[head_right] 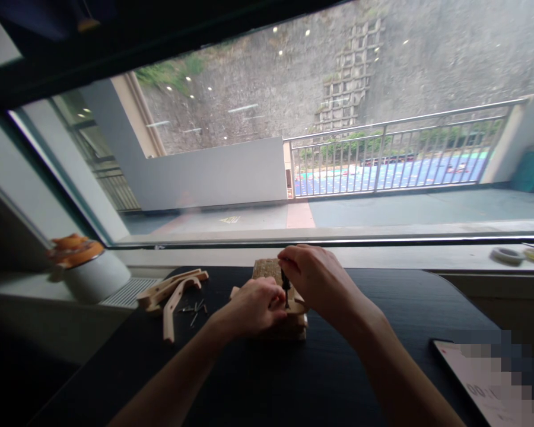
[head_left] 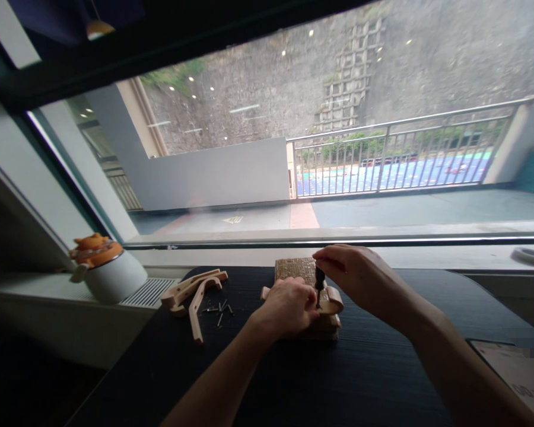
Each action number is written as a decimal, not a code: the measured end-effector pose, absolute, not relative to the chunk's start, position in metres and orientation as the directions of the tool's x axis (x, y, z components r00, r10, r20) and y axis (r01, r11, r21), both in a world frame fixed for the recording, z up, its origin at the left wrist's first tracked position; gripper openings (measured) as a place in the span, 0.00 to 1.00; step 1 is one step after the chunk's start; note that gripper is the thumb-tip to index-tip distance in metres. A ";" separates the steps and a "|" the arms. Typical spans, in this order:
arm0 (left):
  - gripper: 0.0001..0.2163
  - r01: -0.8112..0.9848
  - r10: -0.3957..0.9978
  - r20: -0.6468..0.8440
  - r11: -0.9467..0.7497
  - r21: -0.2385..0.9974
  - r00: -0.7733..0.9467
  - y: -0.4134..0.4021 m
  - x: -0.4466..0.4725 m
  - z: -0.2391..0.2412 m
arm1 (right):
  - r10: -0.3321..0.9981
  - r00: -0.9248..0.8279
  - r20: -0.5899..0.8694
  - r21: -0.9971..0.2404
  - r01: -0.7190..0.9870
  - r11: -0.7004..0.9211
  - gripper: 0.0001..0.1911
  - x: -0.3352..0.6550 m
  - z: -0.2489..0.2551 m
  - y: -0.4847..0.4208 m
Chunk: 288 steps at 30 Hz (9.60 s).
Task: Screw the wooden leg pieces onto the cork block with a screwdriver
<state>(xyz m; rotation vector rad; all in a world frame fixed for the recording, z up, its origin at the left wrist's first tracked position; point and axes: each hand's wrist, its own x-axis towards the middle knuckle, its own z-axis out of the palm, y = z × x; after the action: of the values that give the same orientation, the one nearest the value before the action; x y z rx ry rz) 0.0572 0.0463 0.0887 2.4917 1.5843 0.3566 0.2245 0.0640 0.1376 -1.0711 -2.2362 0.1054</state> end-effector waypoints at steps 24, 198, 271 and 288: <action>0.08 0.874 0.910 0.091 -0.415 0.253 0.405 0.045 0.057 0.091 | 0.765 -0.418 0.491 -0.335 0.720 0.608 0.08 0.219 0.132 0.066; 0.09 0.868 0.891 0.166 -0.450 0.209 0.422 0.047 0.057 0.080 | 0.793 -0.477 0.379 -0.269 0.763 0.587 0.19 0.208 0.128 0.052; 0.09 0.885 0.904 0.122 -0.427 0.188 0.410 0.044 0.058 0.086 | 0.825 -0.381 0.418 -0.252 0.824 0.508 0.12 0.218 0.138 0.057; 0.12 0.889 0.908 0.166 -0.412 0.199 0.384 0.045 0.059 0.083 | 0.765 -0.485 0.425 -0.337 0.700 0.630 0.10 0.211 0.135 0.052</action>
<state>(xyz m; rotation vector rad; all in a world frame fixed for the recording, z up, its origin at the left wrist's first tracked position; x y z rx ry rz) 0.0590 0.0447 0.0825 2.5489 1.6586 0.3831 0.2107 0.0523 0.1348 -1.1441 -2.3089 0.1583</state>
